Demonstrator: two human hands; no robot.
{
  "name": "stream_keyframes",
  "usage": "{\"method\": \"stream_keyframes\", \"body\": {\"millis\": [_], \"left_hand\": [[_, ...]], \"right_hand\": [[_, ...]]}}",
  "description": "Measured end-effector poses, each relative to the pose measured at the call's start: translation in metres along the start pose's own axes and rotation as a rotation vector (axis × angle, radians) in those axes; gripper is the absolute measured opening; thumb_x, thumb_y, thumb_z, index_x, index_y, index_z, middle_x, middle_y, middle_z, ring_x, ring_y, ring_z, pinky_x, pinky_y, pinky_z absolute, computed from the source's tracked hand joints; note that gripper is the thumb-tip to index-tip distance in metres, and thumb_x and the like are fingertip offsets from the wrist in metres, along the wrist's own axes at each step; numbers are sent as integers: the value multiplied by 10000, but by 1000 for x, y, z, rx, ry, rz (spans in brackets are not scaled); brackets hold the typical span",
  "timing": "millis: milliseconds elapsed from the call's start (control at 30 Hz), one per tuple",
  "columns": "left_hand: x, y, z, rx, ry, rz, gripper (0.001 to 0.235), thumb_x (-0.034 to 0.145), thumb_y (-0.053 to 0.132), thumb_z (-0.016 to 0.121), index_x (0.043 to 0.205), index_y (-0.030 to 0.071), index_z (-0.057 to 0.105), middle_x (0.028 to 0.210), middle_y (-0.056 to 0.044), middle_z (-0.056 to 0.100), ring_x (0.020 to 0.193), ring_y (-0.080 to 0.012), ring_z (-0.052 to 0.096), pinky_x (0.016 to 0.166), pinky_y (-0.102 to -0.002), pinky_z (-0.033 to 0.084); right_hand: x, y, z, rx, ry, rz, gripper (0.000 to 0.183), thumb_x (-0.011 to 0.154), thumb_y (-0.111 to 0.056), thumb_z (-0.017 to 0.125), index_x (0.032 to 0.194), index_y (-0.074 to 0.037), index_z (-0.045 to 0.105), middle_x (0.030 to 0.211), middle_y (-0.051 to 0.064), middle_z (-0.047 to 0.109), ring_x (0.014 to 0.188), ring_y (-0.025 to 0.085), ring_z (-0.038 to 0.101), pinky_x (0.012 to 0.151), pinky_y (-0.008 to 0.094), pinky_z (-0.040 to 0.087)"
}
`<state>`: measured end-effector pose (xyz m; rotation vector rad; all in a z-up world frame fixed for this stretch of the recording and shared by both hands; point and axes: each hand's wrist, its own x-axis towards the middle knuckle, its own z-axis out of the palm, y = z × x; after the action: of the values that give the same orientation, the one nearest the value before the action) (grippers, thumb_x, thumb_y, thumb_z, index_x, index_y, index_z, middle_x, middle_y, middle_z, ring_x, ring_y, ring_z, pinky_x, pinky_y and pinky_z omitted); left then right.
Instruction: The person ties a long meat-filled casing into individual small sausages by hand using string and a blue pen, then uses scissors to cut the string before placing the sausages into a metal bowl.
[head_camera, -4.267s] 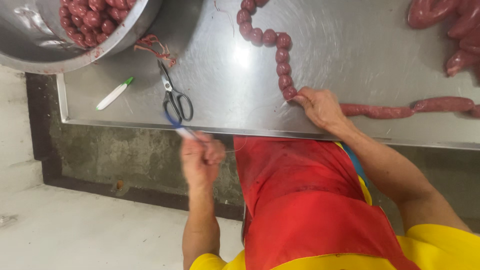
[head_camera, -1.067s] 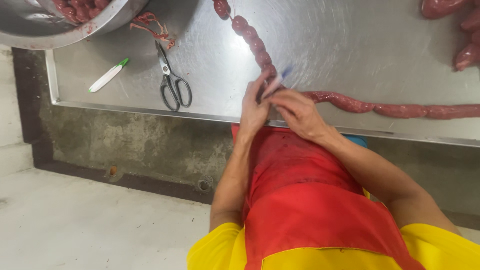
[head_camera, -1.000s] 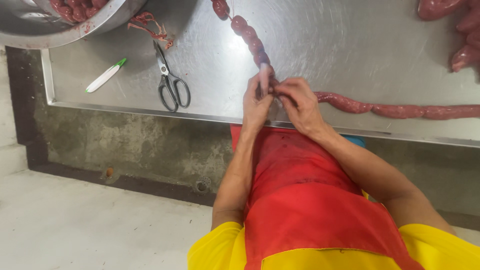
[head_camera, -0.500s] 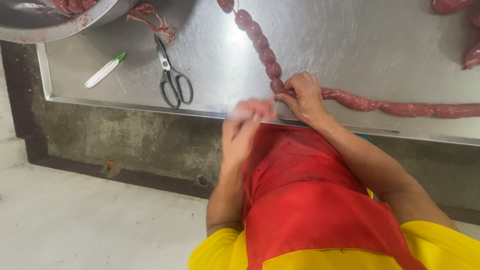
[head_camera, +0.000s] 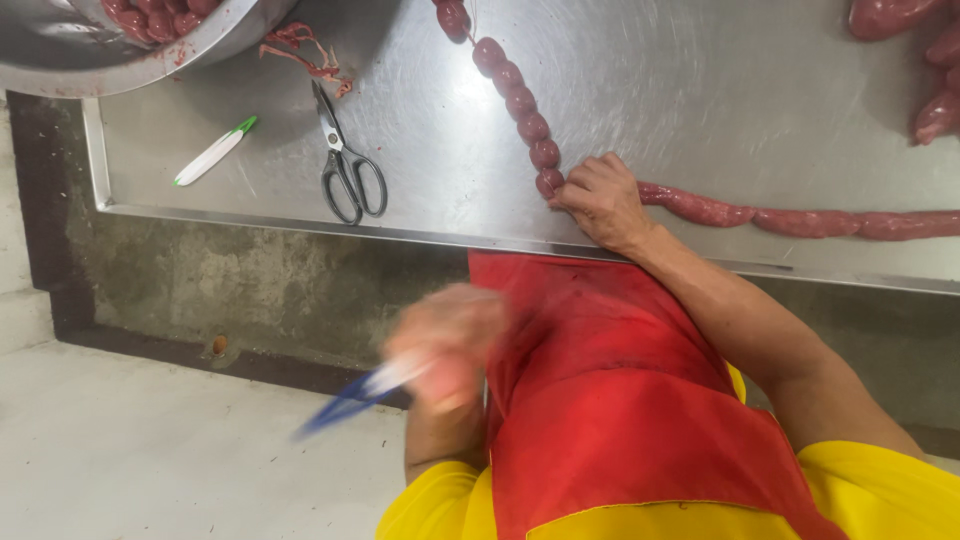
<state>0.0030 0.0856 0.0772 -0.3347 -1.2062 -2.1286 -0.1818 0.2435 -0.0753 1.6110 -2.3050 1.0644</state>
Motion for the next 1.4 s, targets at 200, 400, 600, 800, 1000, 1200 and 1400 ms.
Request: {"method": "stream_keyframes", "body": {"millis": [200, 400, 600, 800, 1000, 1200, 1400], "left_hand": [[42, 49, -23, 132, 9, 341, 481, 1035, 493, 526, 853, 54, 446, 558, 17, 381, 436, -129, 333, 420, -329, 336], [20, 37, -67, 338, 169, 75, 432, 1029, 433, 643, 960, 30, 504, 658, -10, 438, 544, -125, 369, 528, -309, 339], [-64, 3, -154, 907, 512, -675, 259, 1019, 330, 651, 887, 109, 638, 662, 72, 500, 576, -19, 428, 495, -216, 306], [-133, -82, -85, 723, 152, -1089, 353, 1071, 322, 558, 1159, 46, 758, 786, -12, 615, 725, -133, 538, 658, -323, 460], [-14, -76, -43, 1150, -80, -429, 329, 1047, 247, 622, 1300, 45, 682, 924, -109, 706, 798, -235, 638, 762, -379, 500], [32, -116, -30, 1372, -118, -495, 328, 915, 234, 746, 1213, 99, 754, 793, -122, 649, 718, -247, 589, 705, -412, 443], [-4, -166, -7, 614, 169, -311, 333, 1024, 199, 689, 1307, 26, 651, 1032, -55, 593, 972, -146, 572, 890, -281, 487]], "right_hand": [[20, -5, -10, 599, 35, 632, 112, 929, -145, 726, 945, -43, 683, 910, 77, 693, 841, 299, 654, 764, 410, 527], [5, 22, -28, 70, -328, 715, 201, 1019, -219, 703, 1012, -25, 754, 888, 203, 702, 783, 414, 681, 700, 439, 477], [-14, 57, -13, 1509, -79, 1167, 261, 1115, -207, 648, 956, -3, 688, 918, 89, 649, 798, 216, 567, 767, 384, 485], [-13, 10, -7, 440, -5, 706, 170, 978, -166, 671, 985, 1, 701, 1127, 151, 720, 1048, 307, 657, 943, 428, 504], [3, -13, -19, -182, 40, 298, 220, 873, -141, 799, 1038, -3, 753, 1481, 210, 574, 1321, 445, 516, 1069, 546, 401], [-3, -11, -21, -141, 152, 229, 175, 820, -101, 804, 984, -50, 774, 1534, 200, 465, 1366, 468, 439, 1113, 542, 380], [-24, 23, 9, 607, -252, 890, 224, 957, -88, 557, 1114, -34, 707, 1032, 119, 739, 974, 183, 647, 860, 321, 530]]}}
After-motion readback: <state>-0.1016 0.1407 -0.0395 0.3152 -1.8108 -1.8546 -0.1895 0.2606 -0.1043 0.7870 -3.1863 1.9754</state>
